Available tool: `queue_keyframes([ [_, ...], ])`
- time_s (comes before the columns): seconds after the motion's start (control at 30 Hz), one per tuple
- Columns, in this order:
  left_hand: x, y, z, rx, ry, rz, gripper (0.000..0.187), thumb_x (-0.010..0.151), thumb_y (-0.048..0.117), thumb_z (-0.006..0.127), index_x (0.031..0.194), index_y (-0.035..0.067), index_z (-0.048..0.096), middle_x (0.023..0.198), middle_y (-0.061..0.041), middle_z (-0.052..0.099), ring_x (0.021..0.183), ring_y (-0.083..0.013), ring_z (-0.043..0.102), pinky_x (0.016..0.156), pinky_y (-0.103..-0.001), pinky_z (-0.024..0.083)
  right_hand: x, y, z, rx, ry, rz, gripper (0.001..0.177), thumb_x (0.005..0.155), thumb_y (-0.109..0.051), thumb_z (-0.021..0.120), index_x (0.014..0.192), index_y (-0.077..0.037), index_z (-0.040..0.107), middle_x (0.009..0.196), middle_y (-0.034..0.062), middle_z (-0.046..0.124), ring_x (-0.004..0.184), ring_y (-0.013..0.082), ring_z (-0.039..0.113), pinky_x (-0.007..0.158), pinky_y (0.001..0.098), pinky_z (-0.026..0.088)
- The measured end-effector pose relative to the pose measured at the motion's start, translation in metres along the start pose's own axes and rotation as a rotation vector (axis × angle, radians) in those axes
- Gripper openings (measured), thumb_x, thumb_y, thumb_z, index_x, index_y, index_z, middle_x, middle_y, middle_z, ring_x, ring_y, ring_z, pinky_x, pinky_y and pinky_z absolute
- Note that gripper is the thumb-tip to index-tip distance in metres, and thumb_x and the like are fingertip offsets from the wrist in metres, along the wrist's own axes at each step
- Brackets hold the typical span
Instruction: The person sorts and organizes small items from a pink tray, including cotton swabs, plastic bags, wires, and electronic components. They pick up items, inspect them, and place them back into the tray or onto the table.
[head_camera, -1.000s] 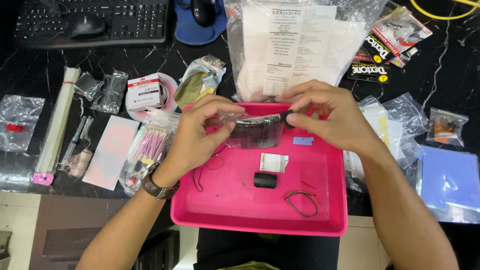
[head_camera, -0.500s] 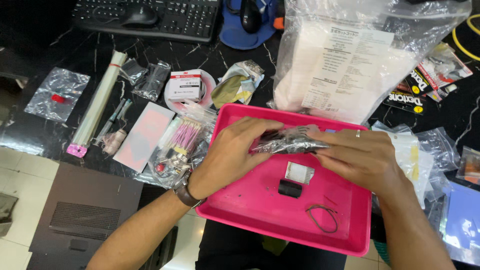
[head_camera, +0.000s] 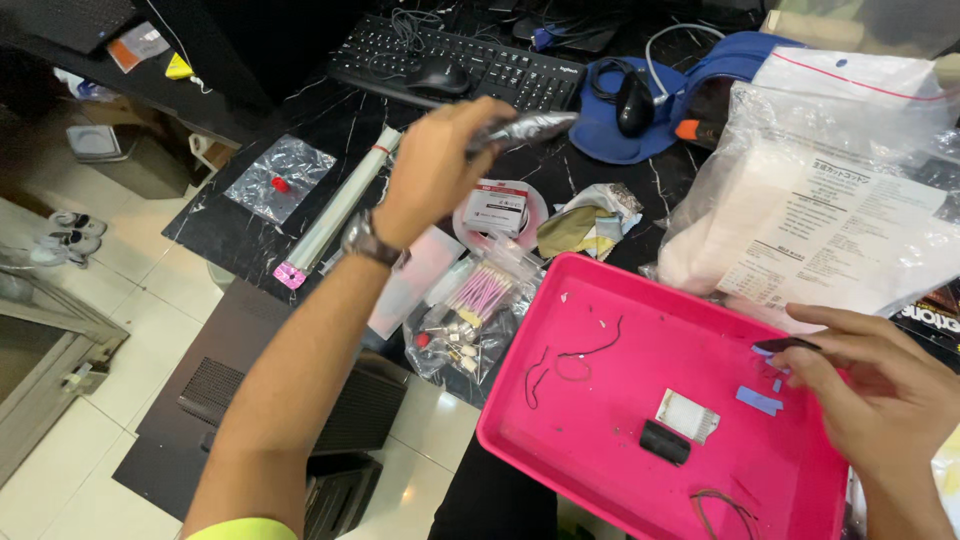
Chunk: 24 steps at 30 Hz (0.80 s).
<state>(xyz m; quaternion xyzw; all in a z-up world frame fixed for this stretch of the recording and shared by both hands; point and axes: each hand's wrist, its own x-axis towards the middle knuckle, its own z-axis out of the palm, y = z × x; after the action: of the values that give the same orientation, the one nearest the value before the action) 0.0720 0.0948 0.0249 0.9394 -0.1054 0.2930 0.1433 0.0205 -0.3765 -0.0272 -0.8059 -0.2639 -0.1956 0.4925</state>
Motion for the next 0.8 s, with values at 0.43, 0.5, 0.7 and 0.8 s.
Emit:
queue_keyframes([
  [0.43, -0.02, -0.094, 0.05, -0.39, -0.19, -0.121, 0.066, 0.088, 0.01, 0.064, 0.154, 0.011, 0.065, 0.154, -0.015, 0.071, 0.142, -0.0298, 0.067, 0.122, -0.039, 0.045, 0.081, -0.053, 0.106, 0.06, -0.362, -0.073, 0.008, 0.094, -0.007, 0.084, 0.101, -0.009, 0.087, 0.106, 0.0051, 0.086, 0.064, 0.0032, 0.058, 0.056, 0.0172, 0.043],
  [0.5, -0.021, -0.119, 0.042, -0.51, 0.094, -0.339, 0.042, 0.098, -0.002, 0.056, 0.131, 0.011, 0.077, 0.125, -0.007, 0.085, 0.113, -0.0172, 0.082, 0.105, -0.031, 0.062, 0.099, -0.059, 0.133, 0.207, -0.296, 0.343, 0.011, 0.099, -0.003, 0.084, 0.109, 0.002, 0.082, 0.088, 0.014, 0.081, 0.078, 0.0183, 0.079, 0.062, 0.0309, 0.067],
  [0.7, -0.04, -0.204, 0.058, 0.035, -0.21, -0.519, 0.043, 0.093, 0.034, 0.083, 0.136, 0.033, 0.078, 0.122, 0.003, 0.083, 0.119, -0.0254, 0.079, 0.103, -0.043, 0.064, 0.152, -0.03, 0.242, 0.453, -0.311, 0.303, 0.022, 0.1, -0.005, 0.085, 0.118, 0.005, 0.077, 0.096, 0.0186, 0.079, 0.071, 0.0226, 0.078, 0.05, 0.0306, 0.063],
  [0.8, -0.044, -0.165, 0.035, 0.071, -0.297, -0.315, 0.053, 0.088, 0.047, 0.088, 0.137, 0.028, 0.077, 0.134, -0.008, 0.076, 0.134, -0.0331, 0.069, 0.111, -0.049, 0.057, 0.162, -0.019, 0.282, 0.436, -0.321, 0.343, 0.024, 0.1, -0.008, 0.086, 0.117, 0.007, 0.075, 0.095, 0.0211, 0.079, 0.069, 0.0248, 0.079, 0.048, 0.0317, 0.064],
])
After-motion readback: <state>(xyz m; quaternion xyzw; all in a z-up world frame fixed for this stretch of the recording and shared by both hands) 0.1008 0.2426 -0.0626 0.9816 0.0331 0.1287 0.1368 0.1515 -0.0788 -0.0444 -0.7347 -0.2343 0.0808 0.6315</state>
